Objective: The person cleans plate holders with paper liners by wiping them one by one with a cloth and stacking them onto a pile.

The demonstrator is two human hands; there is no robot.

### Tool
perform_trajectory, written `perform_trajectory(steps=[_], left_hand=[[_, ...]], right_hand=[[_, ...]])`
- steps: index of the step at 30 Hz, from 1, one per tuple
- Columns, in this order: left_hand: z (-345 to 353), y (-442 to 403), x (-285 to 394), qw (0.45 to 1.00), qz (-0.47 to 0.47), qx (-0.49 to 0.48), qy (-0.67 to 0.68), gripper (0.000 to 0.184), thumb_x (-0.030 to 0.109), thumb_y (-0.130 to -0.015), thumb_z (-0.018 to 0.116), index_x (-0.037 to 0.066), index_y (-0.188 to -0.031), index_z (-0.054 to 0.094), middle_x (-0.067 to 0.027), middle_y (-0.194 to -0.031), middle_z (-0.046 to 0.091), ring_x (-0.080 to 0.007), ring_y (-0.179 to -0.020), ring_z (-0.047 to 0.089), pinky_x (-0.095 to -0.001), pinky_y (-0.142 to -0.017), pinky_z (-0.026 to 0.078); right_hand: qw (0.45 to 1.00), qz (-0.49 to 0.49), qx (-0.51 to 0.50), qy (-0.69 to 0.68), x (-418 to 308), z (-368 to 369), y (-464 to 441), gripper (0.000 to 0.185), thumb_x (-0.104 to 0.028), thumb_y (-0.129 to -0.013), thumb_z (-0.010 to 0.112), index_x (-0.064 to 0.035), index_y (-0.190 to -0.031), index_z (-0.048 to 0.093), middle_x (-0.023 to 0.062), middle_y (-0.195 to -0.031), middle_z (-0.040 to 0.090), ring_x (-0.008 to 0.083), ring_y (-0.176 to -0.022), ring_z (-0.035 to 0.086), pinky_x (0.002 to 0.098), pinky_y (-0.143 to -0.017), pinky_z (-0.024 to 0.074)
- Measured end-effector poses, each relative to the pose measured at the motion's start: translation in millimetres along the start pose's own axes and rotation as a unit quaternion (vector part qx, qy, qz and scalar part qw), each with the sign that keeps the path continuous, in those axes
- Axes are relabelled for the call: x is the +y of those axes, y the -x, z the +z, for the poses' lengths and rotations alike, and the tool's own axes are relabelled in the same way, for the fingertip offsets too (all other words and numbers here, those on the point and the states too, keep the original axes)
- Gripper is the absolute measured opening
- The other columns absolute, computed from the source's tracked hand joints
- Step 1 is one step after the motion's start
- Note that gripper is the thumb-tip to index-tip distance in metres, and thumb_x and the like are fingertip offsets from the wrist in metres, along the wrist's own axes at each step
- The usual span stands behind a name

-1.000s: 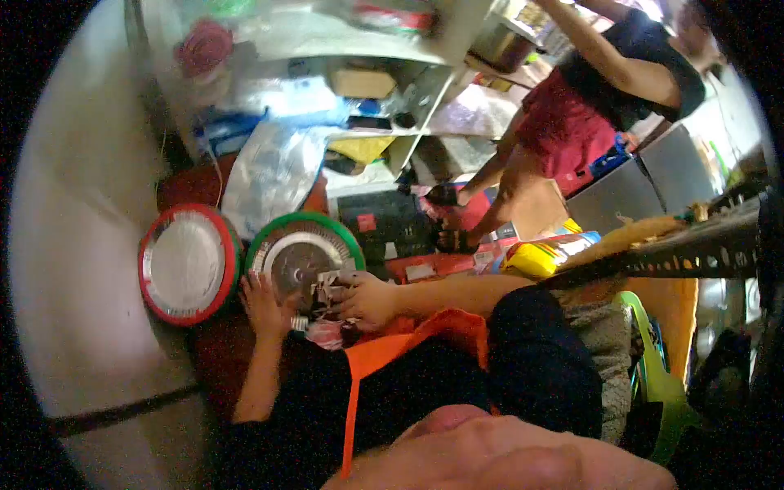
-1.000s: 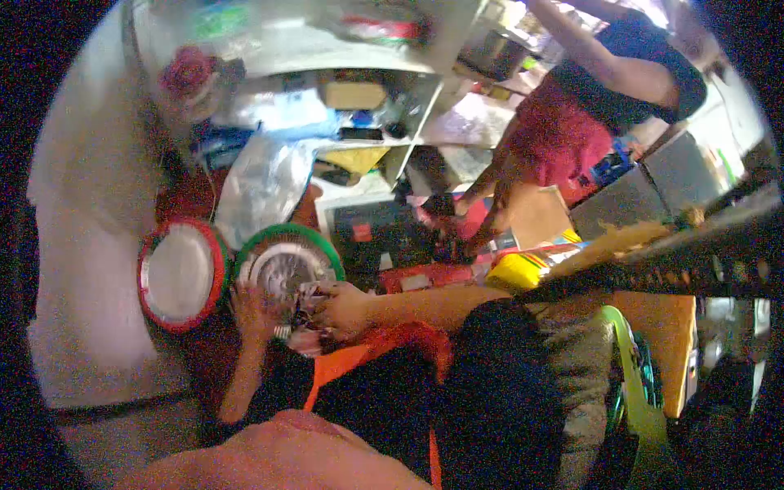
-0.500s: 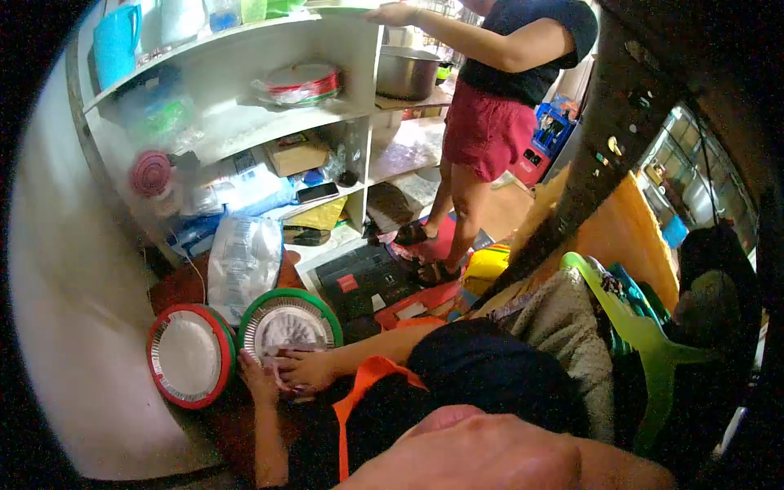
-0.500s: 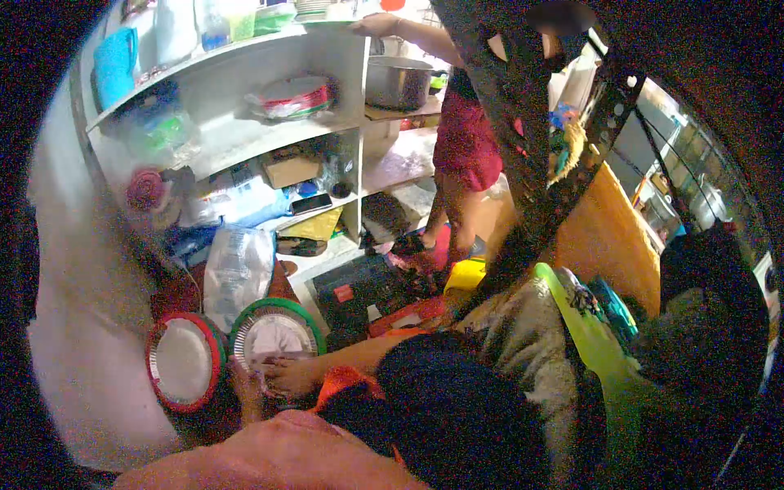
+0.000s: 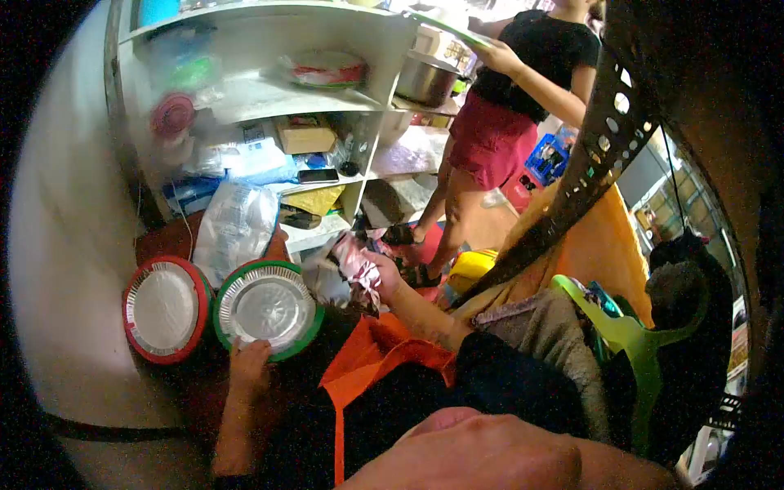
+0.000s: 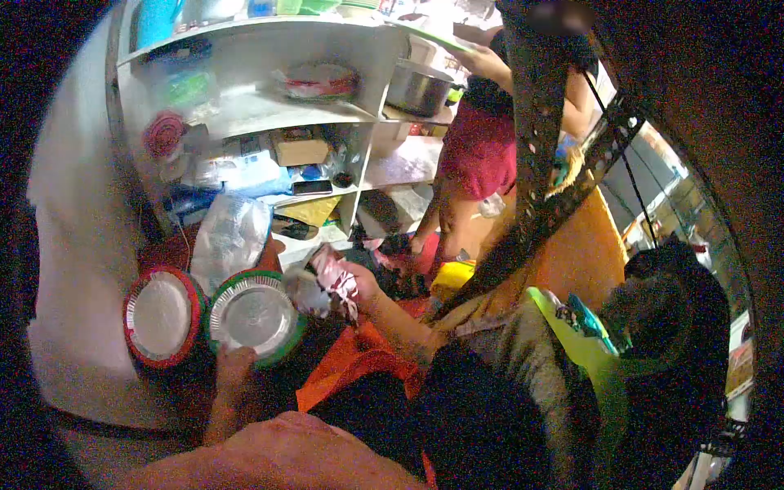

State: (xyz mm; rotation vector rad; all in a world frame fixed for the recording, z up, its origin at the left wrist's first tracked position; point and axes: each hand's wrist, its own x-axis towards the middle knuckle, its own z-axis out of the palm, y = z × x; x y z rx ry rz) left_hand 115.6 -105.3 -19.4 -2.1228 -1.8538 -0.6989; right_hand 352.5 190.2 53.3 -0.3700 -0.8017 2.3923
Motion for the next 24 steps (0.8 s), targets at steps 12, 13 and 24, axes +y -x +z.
perform_trajectory(steps=[12,13,24], left_hand=[[-98.4,0.1,-76.4,0.942,-0.096,0.246,-0.208,0.019,0.014,-0.084,0.054,0.000,-0.098,0.053,-0.0141,-0.096,0.055,-0.0307,-0.089,0.053,-0.0448,-0.082,0.040],[-86.7,10.8,-90.9,0.942,-0.185,0.141,-0.243,0.022,0.016,-0.084,0.055,0.000,-0.100,0.054,-0.0144,-0.099,0.056,-0.0307,-0.093,0.053,-0.0467,-0.088,0.038],[-6.5,-19.9,-61.7,0.937,-0.329,0.037,0.107,0.054,0.027,-0.078,0.059,0.000,-0.124,0.045,-0.0212,-0.123,0.048,-0.0360,-0.118,0.042,-0.0514,-0.100,0.028]], right_hand=[[0.958,0.108,0.033,0.264,42.7,29.7,-39.7,0.025,-0.028,-0.086,0.047,-0.0079,-0.095,0.058,0.0074,-0.082,0.063,0.0189,-0.072,0.060,0.0342,-0.061,0.0486],[0.915,0.059,-0.057,0.395,56.8,36.4,-46.9,0.028,-0.028,-0.085,0.047,-0.0064,-0.099,0.057,0.0103,-0.087,0.063,0.0217,-0.079,0.060,0.0387,-0.065,0.0494],[0.368,-0.114,-0.364,0.848,160.8,70.1,-11.1,0.056,-0.035,-0.085,0.046,-0.0113,-0.135,0.035,0.0152,-0.146,0.019,0.0374,-0.133,0.020,0.0568,-0.104,0.0167]])
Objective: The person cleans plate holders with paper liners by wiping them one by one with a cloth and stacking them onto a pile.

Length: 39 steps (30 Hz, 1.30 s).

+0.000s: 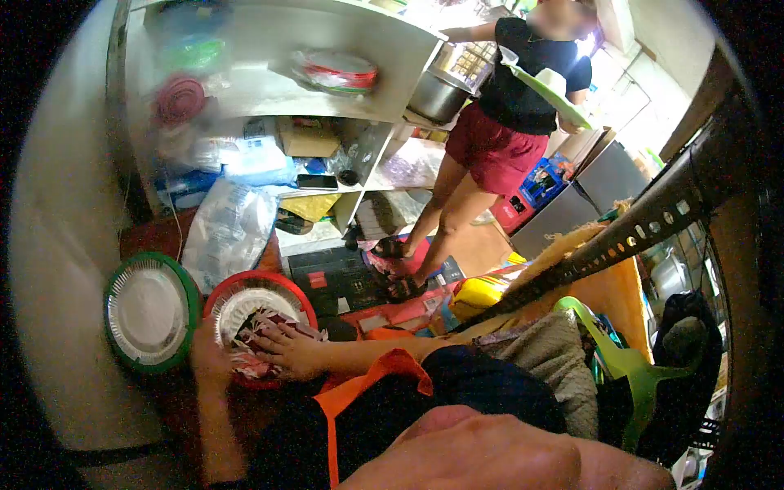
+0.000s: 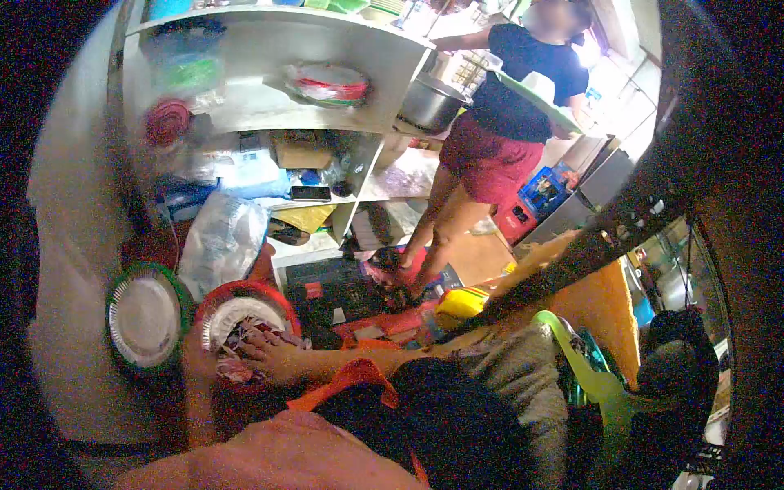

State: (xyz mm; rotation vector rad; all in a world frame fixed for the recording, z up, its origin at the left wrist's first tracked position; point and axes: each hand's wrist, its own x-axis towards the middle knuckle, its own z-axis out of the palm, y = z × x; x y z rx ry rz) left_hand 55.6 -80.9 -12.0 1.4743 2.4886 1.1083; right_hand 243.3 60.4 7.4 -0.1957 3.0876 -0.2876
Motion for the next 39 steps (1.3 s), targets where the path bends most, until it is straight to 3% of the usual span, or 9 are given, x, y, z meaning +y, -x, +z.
perform_trajectory(steps=[5,7,11,17,19,29,33,35,39], left_hand=[[56.8,13.1,-2.5,0.984,0.088,0.010,-0.152,0.074,0.041,-0.078,0.057,-0.002,-0.132,0.032,-0.0237,-0.132,0.039,-0.0350,-0.125,0.035,-0.0501,-0.106,0.018],[51.5,4.8,8.8,0.982,0.009,-0.104,-0.155,0.082,0.055,-0.082,0.045,-0.004,-0.135,0.025,-0.0259,-0.136,0.033,-0.0338,-0.129,0.030,-0.0500,-0.108,0.011],[83.4,10.8,-26.6,0.992,0.052,0.035,-0.108,0.084,0.054,-0.085,0.043,-0.006,-0.137,0.018,-0.0286,-0.140,0.023,-0.0397,-0.130,0.026,-0.0502,-0.108,0.012],[67.1,-15.6,-8.3,0.883,-0.091,0.006,0.460,0.080,0.048,-0.088,0.044,-0.002,-0.140,0.011,-0.0247,-0.145,0.012,-0.0381,-0.132,0.022,-0.0479,-0.107,0.014],[65.6,-13.1,-10.8,0.999,0.008,-0.016,-0.039,0.083,0.052,-0.086,0.044,-0.002,-0.140,0.011,-0.0235,-0.145,0.015,-0.0367,-0.131,0.023,-0.0490,-0.107,0.012],[70.8,-8.6,6.2,0.999,-0.025,-0.014,0.016,0.093,0.066,-0.082,0.037,-0.001,-0.140,0.010,-0.0248,-0.144,0.014,-0.0387,-0.133,0.018,-0.0540,-0.106,0.008],[86.0,-15.7,-21.2,0.966,-0.035,0.084,0.244,0.098,0.070,-0.079,0.036,0.001,-0.141,0.006,-0.0234,-0.147,0.005,-0.0398,-0.135,0.009,-0.0562,-0.104,0.009],[78.7,-10.2,-17.5,0.978,-0.006,0.080,0.192,0.101,0.070,-0.075,0.044,0.004,-0.142,0.007,-0.0227,-0.147,0.005,-0.0387,-0.135,0.006,-0.0592,-0.103,0.008],[83.4,-2.0,-25.7,0.987,-0.051,-0.022,0.152,0.104,0.070,-0.070,0.052,0.010,-0.143,0.008,-0.0217,-0.147,0.005,-0.0380,-0.136,0.005,-0.0607,-0.102,0.006]], right_hand=[[0.984,0.170,-0.018,0.048,61.5,-55.5,-17.3,0.059,-0.028,-0.080,0.050,-0.0103,-0.134,0.036,0.0112,-0.145,0.025,0.0320,-0.135,0.016,0.0523,-0.107,0.0111],[0.980,0.163,0.001,0.115,89.8,-56.3,-25.8,0.059,-0.029,-0.079,0.050,-0.0095,-0.134,0.037,0.0115,-0.144,0.026,0.0320,-0.135,0.016,0.0518,-0.107,0.0120],[0.983,0.130,0.133,-0.002,62.8,-39.2,-77.2,0.060,-0.025,-0.074,0.055,-0.0028,-0.128,0.043,0.0142,-0.141,0.029,0.0377,-0.131,0.020,0.0563,-0.105,0.0126],[0.997,-0.051,0.010,-0.062,5.6,6.4,-42.1,0.051,-0.027,-0.075,0.052,-0.0061,-0.122,0.051,0.0143,-0.133,0.040,0.0386,-0.126,0.029,0.0580,-0.104,0.0164],[0.994,-0.081,-0.008,-0.073,10.4,-4.4,-3.1,0.048,-0.027,-0.076,0.051,-0.0084,-0.120,0.052,0.0130,-0.131,0.042,0.0369,-0.125,0.031,0.0576,-0.103,0.0178],[0.982,0.089,0.108,0.129,96.4,-21.2,-41.7,0.062,-0.046,-0.079,0.049,-0.0136,-0.131,0.041,0.0088,-0.139,0.033,0.0364,-0.131,0.020,0.0602,-0.103,0.0136],[0.969,-0.020,0.207,0.136,56.2,46.7,-105.6,0.057,-0.041,-0.081,0.047,-0.0149,-0.131,0.043,0.0139,-0.141,0.030,0.0398,-0.134,0.009,0.0622,-0.104,0.0057],[0.997,-0.025,0.006,0.075,30.3,52.1,-87.8,0.055,-0.038,-0.081,0.046,-0.0152,-0.131,0.043,0.0134,-0.140,0.031,0.0398,-0.134,0.011,0.0616,-0.104,0.0077],[0.985,-0.158,0.033,-0.063,13.0,15.2,-4.3,0.049,-0.031,-0.073,0.054,-0.0156,-0.119,0.053,0.0119,-0.133,0.041,0.0346,-0.130,0.023,0.0523,-0.106,0.0162]])
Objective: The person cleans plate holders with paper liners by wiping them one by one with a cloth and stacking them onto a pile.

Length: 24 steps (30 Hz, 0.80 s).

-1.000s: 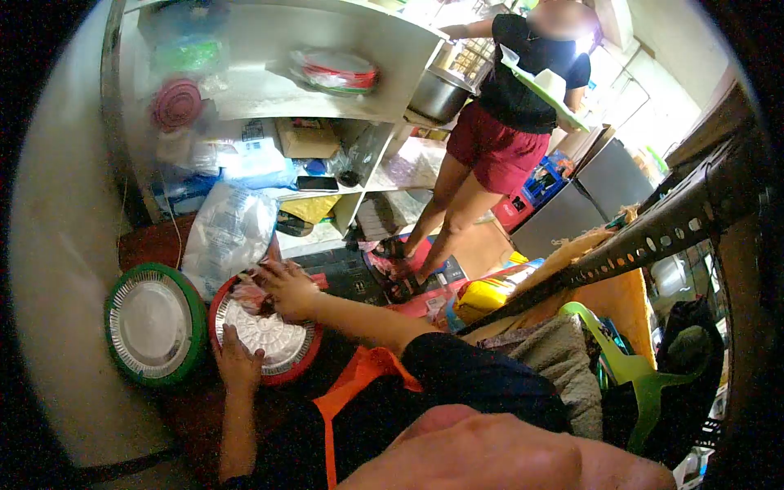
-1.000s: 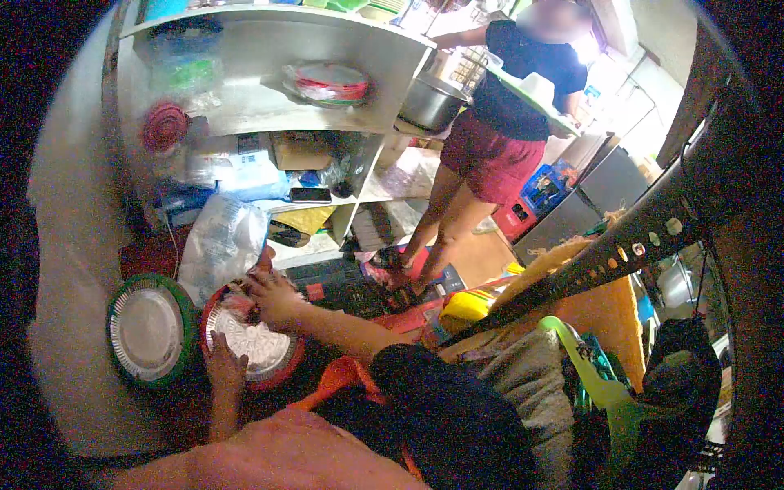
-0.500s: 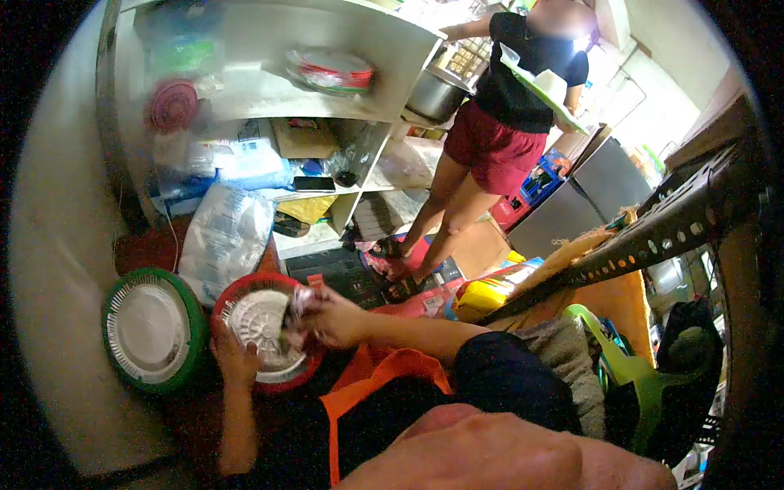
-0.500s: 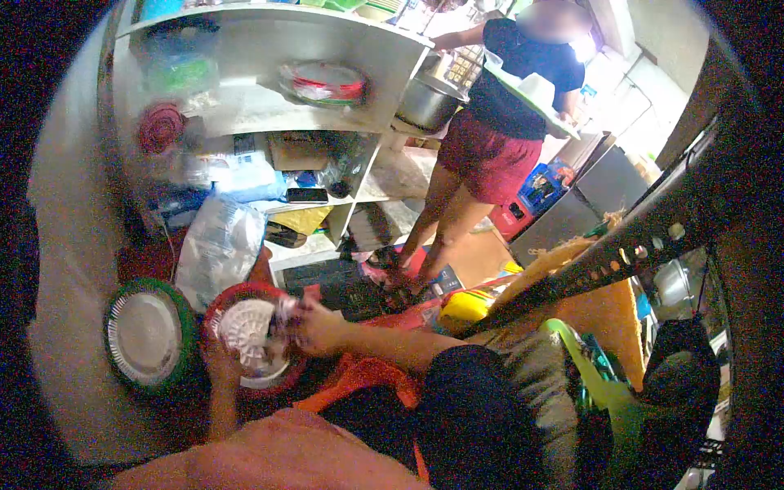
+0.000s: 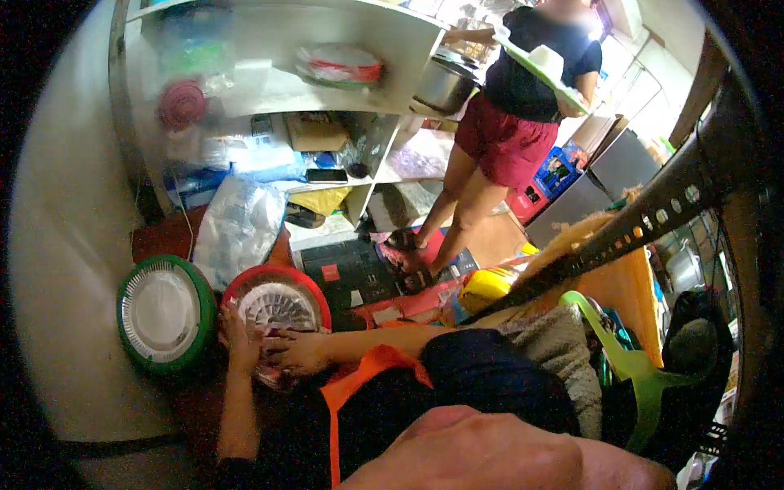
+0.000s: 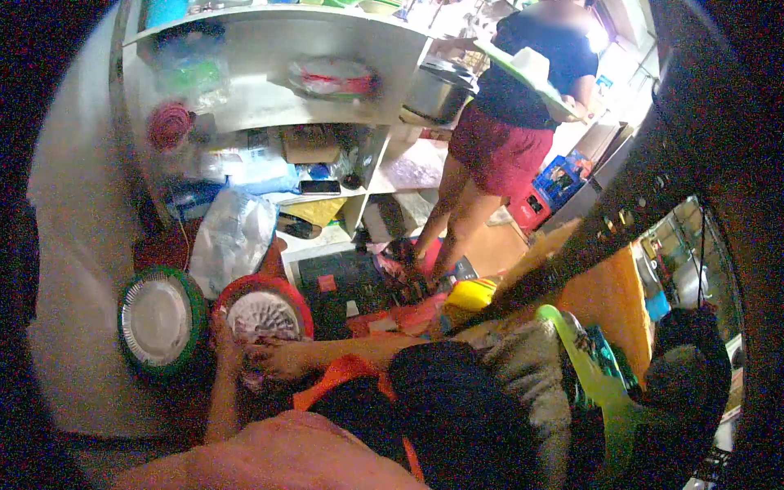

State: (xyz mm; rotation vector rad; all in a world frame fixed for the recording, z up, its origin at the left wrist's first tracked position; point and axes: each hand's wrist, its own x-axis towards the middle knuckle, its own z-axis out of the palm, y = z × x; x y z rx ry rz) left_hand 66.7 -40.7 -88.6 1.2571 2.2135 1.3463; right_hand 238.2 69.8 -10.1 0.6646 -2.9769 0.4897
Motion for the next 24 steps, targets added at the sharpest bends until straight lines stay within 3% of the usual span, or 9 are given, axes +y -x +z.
perform_trajectory(steps=[4,6,8,11,12,16,18,21,24], left_hand=[[-33.4,9.6,56.0,0.981,0.081,-0.086,-0.155,0.098,0.062,-0.063,0.065,0.012,-0.138,0.030,-0.0219,-0.144,0.018,-0.0381,-0.135,0.012,-0.0617,-0.102,0.003],[-54.2,16.9,84.8,0.887,0.208,-0.311,-0.273,0.079,0.054,-0.058,0.073,0.010,-0.120,0.053,-0.0207,-0.138,0.033,-0.0363,-0.131,0.026,-0.0609,-0.102,0.013],[-42.4,32.2,70.1,0.916,0.239,-0.257,-0.195,0.052,0.041,-0.060,0.075,0.009,-0.099,0.062,-0.0157,-0.124,0.050,-0.0318,-0.118,0.045,-0.0561,-0.098,0.028],[-39.9,44.9,68.8,0.861,0.356,-0.230,-0.282,0.039,0.030,-0.063,0.073,0.008,-0.093,0.061,-0.0111,-0.107,0.058,-0.0276,-0.102,0.054,-0.0477,-0.086,0.041],[-38.7,51.7,83.3,0.877,0.384,-0.129,-0.258,0.030,0.025,-0.067,0.069,0.007,-0.089,0.060,-0.0098,-0.097,0.059,-0.0276,-0.093,0.055,-0.0468,-0.080,0.042],[-67.2,40.1,110.0,0.939,0.288,-0.039,-0.185,0.012,0.016,-0.079,0.057,0.004,-0.081,0.056,-0.0127,-0.078,0.057,-0.0306,-0.074,0.056,-0.0434,-0.065,0.043],[-80.9,23.4,110.8,0.897,0.308,0.283,-0.145,0.016,0.014,-0.088,0.047,0.003,-0.078,0.053,-0.0149,-0.073,0.054,-0.0320,-0.067,0.054,-0.0416,-0.061,0.042],[-141.2,12.3,129.6,0.848,0.213,0.469,-0.124,0.025,0.020,-0.094,0.042,0.002,-0.080,0.052,-0.0147,-0.075,0.055,-0.0316,-0.065,0.052,-0.0389,-0.060,0.043],[-195.0,18.5,162.7,0.710,0.323,0.587,-0.218,0.021,0.019,-0.093,0.044,0.002,-0.085,0.052,-0.0128,-0.079,0.056,-0.0309,-0.069,0.052,-0.0398,-0.064,0.043]], right_hand=[[0.972,0.236,-0.005,-0.008,5.6,-18.9,79.8,0.029,-0.026,-0.074,0.052,-0.0154,-0.099,0.062,0.0108,-0.098,0.058,0.0296,-0.096,0.051,0.0452,-0.083,0.0396],[0.895,0.436,0.093,-0.010,17.5,-37.5,114.3,0.023,-0.025,-0.076,0.051,-0.0143,-0.092,0.063,0.0114,-0.082,0.062,0.0298,-0.078,0.059,0.0448,-0.069,0.0468],[0.829,0.522,0.178,-0.095,57.7,-37.3,155.7,0.024,-0.027,-0.082,0.049,-0.0102,-0.090,0.064,0.0134,-0.070,0.063,0.0277,-0.063,0.064,0.0421,-0.054,0.0500],[0.399,0.502,0.510,-0.573,46.8,-80.4,169.9,0.023,-0.024,-0.083,0.050,-0.0084,-0.067,0.054,0.0019,-0.049,0.047,0.0168,-0.041,0.048,0.0297,-0.042,0.0399],[0.365,0.504,0.551,-0.556,56.7,-74.8,177.2,0.015,-0.021,-0.077,0.051,-0.0118,-0.065,0.049,0.0028,-0.057,0.051,0.0164,-0.047,0.051,0.0295,-0.043,0.0413],[0.314,0.407,0.623,-0.589,73.7,-65.5,170.2,0.013,-0.023,-0.078,0.050,-0.0119,-0.071,0.052,0.0023,-0.059,0.053,0.0176,-0.049,0.052,0.0302,-0.045,0.0434],[0.290,0.421,0.614,-0.602,66.7,-72.6,148.6,0.014,-0.024,-0.078,0.049,-0.0122,-0.072,0.053,0.0020,-0.060,0.054,0.0176,-0.049,0.052,0.0305,-0.046,0.0441],[0.276,0.404,0.581,-0.650,63.7,-71.6,124.8,0.017,-0.026,-0.080,0.048,-0.0109,-0.078,0.054,0.0045,-0.063,0.054,0.0195,-0.050,0.052,0.0311,-0.047,0.0431],[0.429,0.428,0.568,-0.557,64.8,-65.3,108.8,0.016,-0.027,-0.083,0.048,-0.0116,-0.079,0.053,0.0021,-0.065,0.054,0.0187,-0.054,0.053,0.0305,-0.048,0.0438]])
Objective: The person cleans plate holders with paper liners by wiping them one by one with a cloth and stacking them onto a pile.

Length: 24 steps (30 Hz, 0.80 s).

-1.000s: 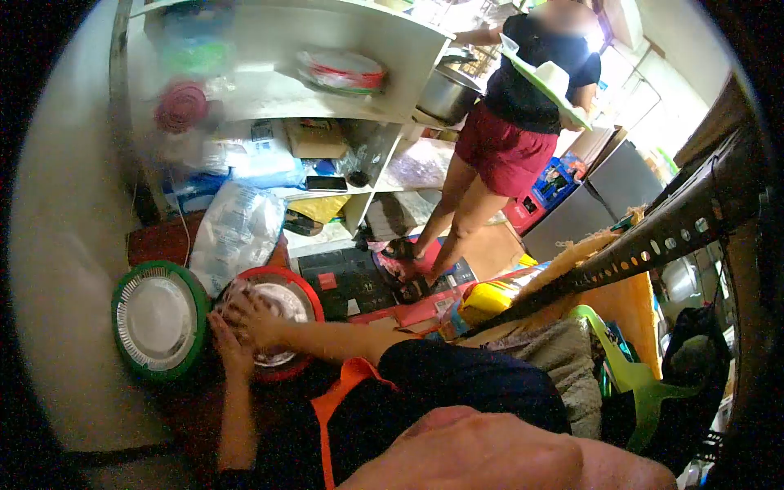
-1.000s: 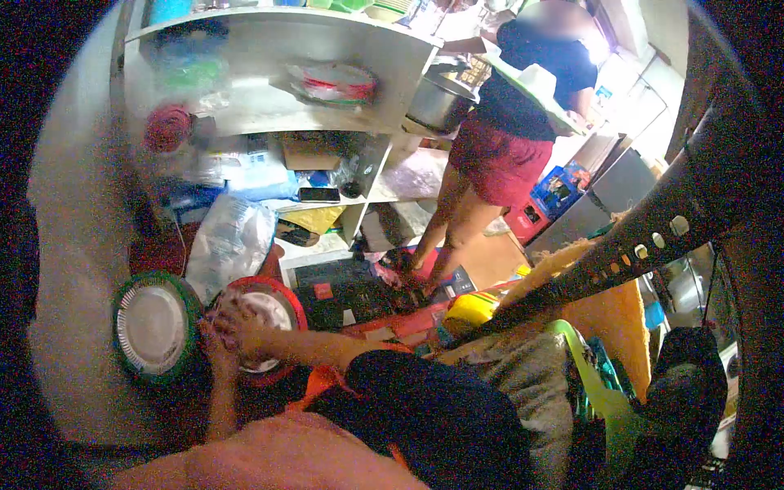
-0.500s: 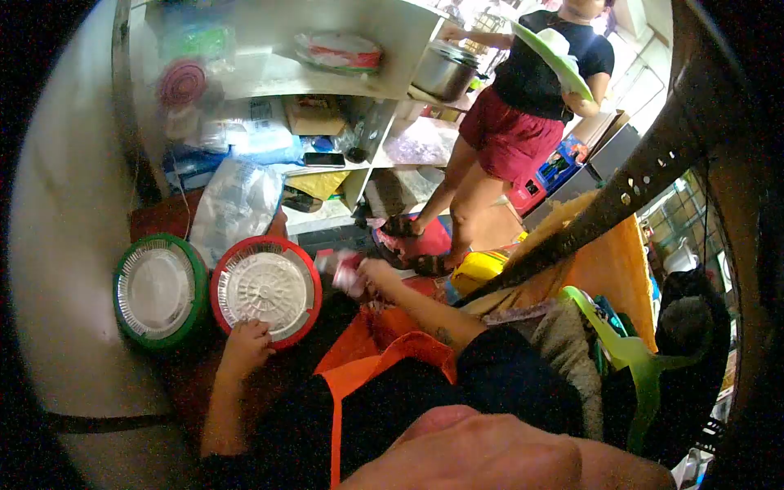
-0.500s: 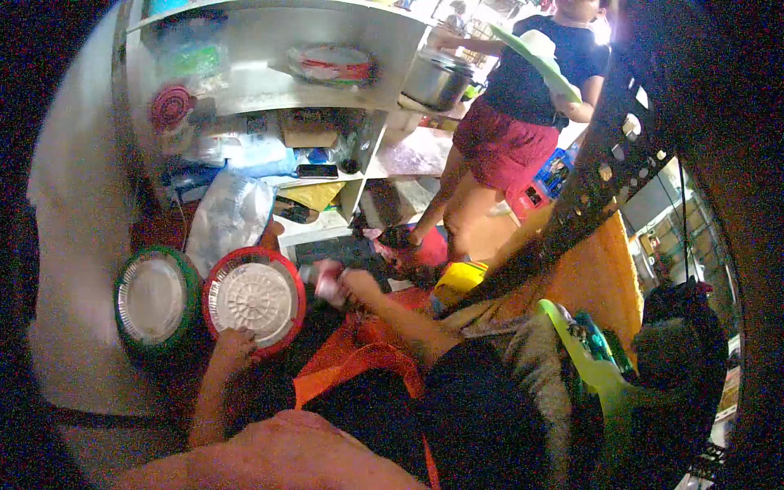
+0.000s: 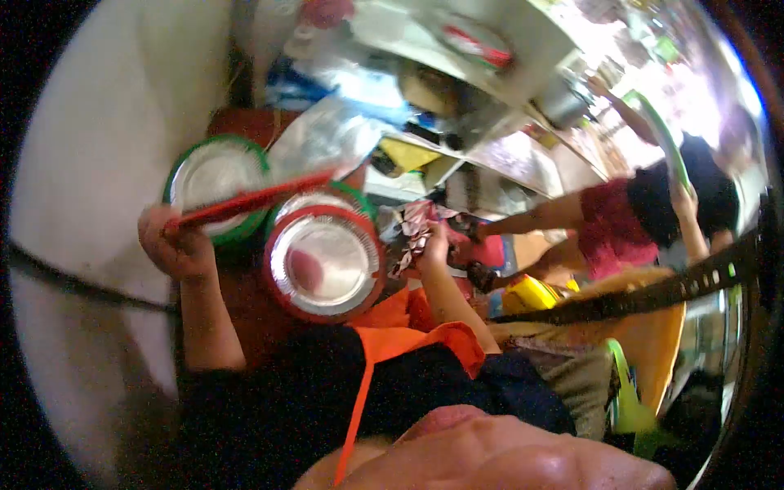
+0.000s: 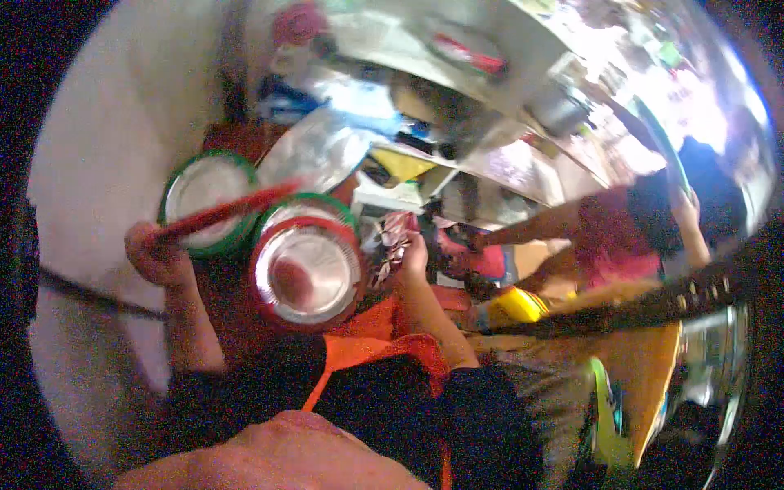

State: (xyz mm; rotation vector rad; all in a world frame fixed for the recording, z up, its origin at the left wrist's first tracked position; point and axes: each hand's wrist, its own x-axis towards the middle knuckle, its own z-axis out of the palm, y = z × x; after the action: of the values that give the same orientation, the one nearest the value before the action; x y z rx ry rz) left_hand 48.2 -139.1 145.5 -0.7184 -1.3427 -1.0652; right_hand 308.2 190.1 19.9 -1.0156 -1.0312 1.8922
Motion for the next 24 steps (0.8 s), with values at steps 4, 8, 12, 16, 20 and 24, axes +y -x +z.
perform_trajectory(steps=[4,8,12,16,20,24], left_hand=[[-12.8,8.4,-33.5,0.980,0.088,-0.171,-0.056,0.011,0.015,-0.085,0.054,0.005,-0.088,0.054,-0.0121,-0.082,0.056,-0.0306,-0.078,0.054,-0.0425,-0.074,0.042],[-11.3,90.2,-62.5,0.882,-0.002,-0.470,0.004,0.018,0.014,-0.078,0.060,0.008,-0.095,0.059,-0.0104,-0.096,0.058,-0.0284,-0.092,0.056,-0.0438,-0.078,0.042],[-19.1,130.3,-52.1,0.851,-0.004,-0.524,-0.026,0.023,0.013,-0.075,0.061,0.008,-0.098,0.059,-0.0108,-0.098,0.058,-0.0285,-0.094,0.056,-0.0436,-0.080,0.042],[2.3,135.9,-11.4,0.865,-0.110,-0.486,0.048,0.033,0.014,-0.077,0.059,0.005,-0.109,0.056,-0.0118,-0.114,0.053,-0.0287,-0.109,0.048,-0.0452,-0.093,0.035],[15.4,183.1,37.9,0.767,-0.034,-0.633,0.099,0.066,0.035,-0.081,0.055,0.002,-0.134,0.032,-0.0193,-0.137,0.035,-0.0324,-0.127,0.034,-0.0463,-0.105,0.023],[31.1,191.6,62.0,0.773,-0.124,-0.604,0.146,0.078,0.049,-0.084,0.048,-0.002,-0.137,0.021,-0.0236,-0.138,0.031,-0.0354,-0.128,0.031,-0.0480,-0.105,0.021]], right_hand=[[0.997,0.052,-0.053,0.023,22.1,30.7,0.3,0.020,-0.026,-0.081,0.053,-0.0079,-0.088,0.056,0.0035,-0.075,0.060,0.0200,-0.063,0.058,0.0314,-0.056,0.0469],[0.729,-0.198,-0.325,0.569,17.3,85.3,48.8,0.042,-0.034,-0.077,0.055,-0.0106,-0.111,0.057,0.0089,-0.103,0.062,0.0294,-0.097,0.056,0.0399,-0.082,0.0452],[0.419,-0.408,-0.441,0.681,55.4,93.0,77.5,0.044,-0.029,-0.077,0.056,-0.0061,-0.114,0.055,0.0140,-0.126,0.048,0.0310,-0.120,0.041,0.0423,-0.093,0.0384],[0.457,-0.361,-0.515,0.629,51.3,92.2,111.5,0.049,-0.026,-0.074,0.054,-0.0065,-0.119,0.051,0.0140,-0.131,0.043,0.0340,-0.126,0.032,0.0533,-0.101,0.0260],[0.430,-0.429,-0.394,0.690,27.2,98.2,89.5,0.045,-0.027,-0.078,0.051,-0.0061,-0.118,0.050,0.0106,-0.123,0.049,0.0335,-0.124,0.033,0.0499,-0.105,0.0191],[0.368,-0.432,-0.168,0.806,37.5,83.2,1.1,0.054,-0.028,-0.083,0.044,-0.0074,-0.133,0.038,0.0076,-0.140,0.033,0.0333,-0.132,0.021,0.0583,-0.104,0.0123]])
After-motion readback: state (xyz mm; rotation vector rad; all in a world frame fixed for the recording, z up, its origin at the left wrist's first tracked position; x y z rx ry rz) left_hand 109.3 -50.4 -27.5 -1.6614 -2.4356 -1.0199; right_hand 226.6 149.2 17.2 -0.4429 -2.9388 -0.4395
